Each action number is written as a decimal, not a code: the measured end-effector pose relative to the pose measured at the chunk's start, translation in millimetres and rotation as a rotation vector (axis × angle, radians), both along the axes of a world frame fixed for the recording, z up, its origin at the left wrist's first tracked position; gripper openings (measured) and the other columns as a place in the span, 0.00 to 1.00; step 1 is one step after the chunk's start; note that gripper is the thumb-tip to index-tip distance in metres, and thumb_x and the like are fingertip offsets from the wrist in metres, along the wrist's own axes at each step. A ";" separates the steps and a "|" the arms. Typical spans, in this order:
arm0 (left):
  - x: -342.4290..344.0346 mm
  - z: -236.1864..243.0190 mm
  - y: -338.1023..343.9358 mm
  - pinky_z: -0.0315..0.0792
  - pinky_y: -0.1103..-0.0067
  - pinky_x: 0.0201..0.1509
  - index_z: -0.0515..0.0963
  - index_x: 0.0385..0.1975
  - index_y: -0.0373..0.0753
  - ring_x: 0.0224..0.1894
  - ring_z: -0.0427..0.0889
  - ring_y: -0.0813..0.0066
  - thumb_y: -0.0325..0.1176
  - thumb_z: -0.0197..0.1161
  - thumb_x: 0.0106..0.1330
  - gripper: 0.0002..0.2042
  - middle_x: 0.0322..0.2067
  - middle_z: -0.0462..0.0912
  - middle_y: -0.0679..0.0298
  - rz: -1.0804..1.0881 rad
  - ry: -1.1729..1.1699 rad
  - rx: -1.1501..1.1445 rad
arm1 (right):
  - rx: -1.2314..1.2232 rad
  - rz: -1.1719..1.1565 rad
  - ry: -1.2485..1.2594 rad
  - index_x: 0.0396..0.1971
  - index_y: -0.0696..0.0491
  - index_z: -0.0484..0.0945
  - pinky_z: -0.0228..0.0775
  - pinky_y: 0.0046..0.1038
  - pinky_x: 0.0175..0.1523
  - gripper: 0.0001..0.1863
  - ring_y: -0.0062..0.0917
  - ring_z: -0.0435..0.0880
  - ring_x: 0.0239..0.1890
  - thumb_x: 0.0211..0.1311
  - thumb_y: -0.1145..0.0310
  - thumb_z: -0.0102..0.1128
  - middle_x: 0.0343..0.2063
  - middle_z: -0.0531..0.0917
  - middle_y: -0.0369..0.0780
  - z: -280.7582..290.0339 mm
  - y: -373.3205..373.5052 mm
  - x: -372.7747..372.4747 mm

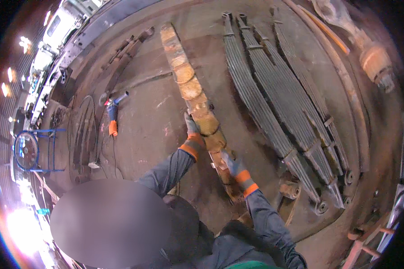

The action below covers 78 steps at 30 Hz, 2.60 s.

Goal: The person moves a blue fan, then uses an angle grinder to grind the ends of bundled metal rods. After grinding, the person picks up the bundle and places it aside.

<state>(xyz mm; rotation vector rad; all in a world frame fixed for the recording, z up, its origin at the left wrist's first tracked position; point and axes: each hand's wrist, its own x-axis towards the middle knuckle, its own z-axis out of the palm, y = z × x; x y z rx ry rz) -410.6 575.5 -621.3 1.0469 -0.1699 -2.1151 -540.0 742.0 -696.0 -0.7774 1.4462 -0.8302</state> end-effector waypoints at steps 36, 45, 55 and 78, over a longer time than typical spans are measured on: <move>283.9 105.0 4.3 0.73 0.75 0.54 0.75 0.59 0.41 0.50 0.81 0.73 0.58 0.48 0.74 0.28 0.52 0.82 0.62 -0.444 -0.927 -0.273 | -0.041 0.234 0.238 0.59 0.53 0.75 0.72 0.28 0.57 0.20 0.28 0.80 0.54 0.71 0.62 0.57 0.52 0.82 0.42 60.9 67.2 -90.3; 291.2 9.5 8.0 0.75 0.73 0.52 0.79 0.53 0.38 0.43 0.82 0.71 0.55 0.52 0.72 0.25 0.46 0.85 0.61 -1.051 -1.298 -0.891 | 0.192 -0.309 0.355 0.56 0.56 0.75 0.75 0.24 0.43 0.18 0.21 0.81 0.46 0.71 0.64 0.57 0.49 0.83 0.40 104.7 133.7 -115.4; 365.9 -32.6 -2.7 0.77 0.68 0.46 0.84 0.47 0.40 0.39 0.87 0.65 0.51 0.62 0.63 0.22 0.37 0.88 0.55 -0.481 -1.319 -0.587 | -0.442 0.521 1.388 0.64 0.57 0.68 0.61 0.38 0.69 0.30 0.41 0.69 0.65 0.64 0.64 0.63 0.65 0.69 0.48 198.4 -76.9 16.3; 548.9 -111.1 -182.5 0.74 0.55 0.54 0.56 0.71 0.44 0.61 0.73 0.46 0.52 0.66 0.60 0.41 0.64 0.70 0.51 -0.060 -2.115 -0.585 | -0.332 -0.184 1.558 0.74 0.56 0.48 0.46 0.40 0.76 0.51 0.47 0.54 0.74 0.56 0.57 0.68 0.71 0.58 0.52 141.6 -231.5 135.7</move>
